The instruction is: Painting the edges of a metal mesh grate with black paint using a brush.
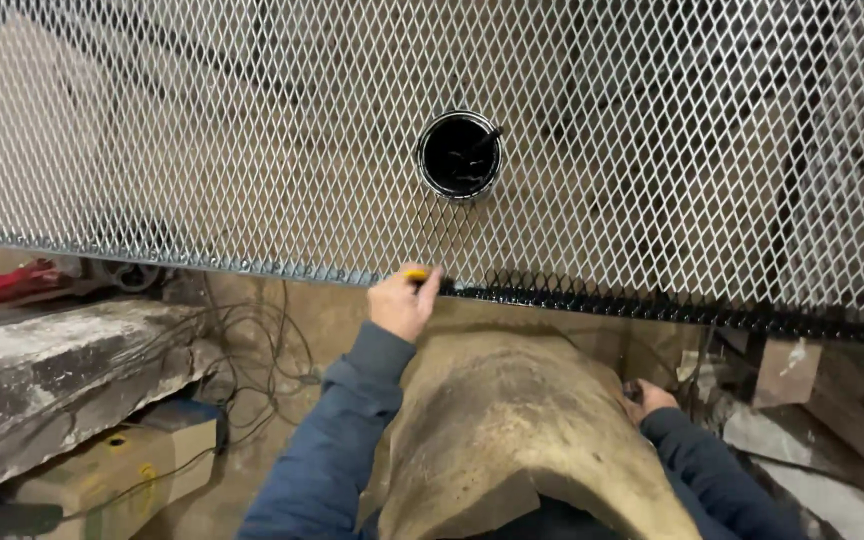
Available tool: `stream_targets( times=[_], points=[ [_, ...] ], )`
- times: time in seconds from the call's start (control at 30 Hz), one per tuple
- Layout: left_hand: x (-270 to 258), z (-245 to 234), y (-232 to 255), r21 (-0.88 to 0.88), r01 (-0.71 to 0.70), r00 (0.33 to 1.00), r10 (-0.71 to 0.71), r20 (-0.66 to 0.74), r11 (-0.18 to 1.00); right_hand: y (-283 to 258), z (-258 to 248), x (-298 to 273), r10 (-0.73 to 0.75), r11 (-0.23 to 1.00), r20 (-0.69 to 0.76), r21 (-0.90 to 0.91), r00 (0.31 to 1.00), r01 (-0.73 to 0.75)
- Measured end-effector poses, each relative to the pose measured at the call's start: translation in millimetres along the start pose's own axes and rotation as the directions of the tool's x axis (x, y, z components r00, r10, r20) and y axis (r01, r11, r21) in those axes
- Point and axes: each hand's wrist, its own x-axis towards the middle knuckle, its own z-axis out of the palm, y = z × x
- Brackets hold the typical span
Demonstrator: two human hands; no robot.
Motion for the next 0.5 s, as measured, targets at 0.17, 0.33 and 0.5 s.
stream_targets(
  times=[0.17,0.33,0.5],
  points=[
    [23,-9,21,0.018,-0.107,0.991,0.105,0.080,0.994,11,17,19,0.103,0.992,0.060,-0.080,0.993,-0.098],
    [30,5,14,0.117,-0.205,0.972,0.188,0.142,0.972,-13,-14,7,0.114,0.993,0.136,-0.034,0.984,-0.110],
    [32,4,19,0.062,-0.206,0.971,0.196,0.141,0.977,-12,-9,-3,0.096,0.994,0.065,0.043,0.993,-0.099]
  ],
)
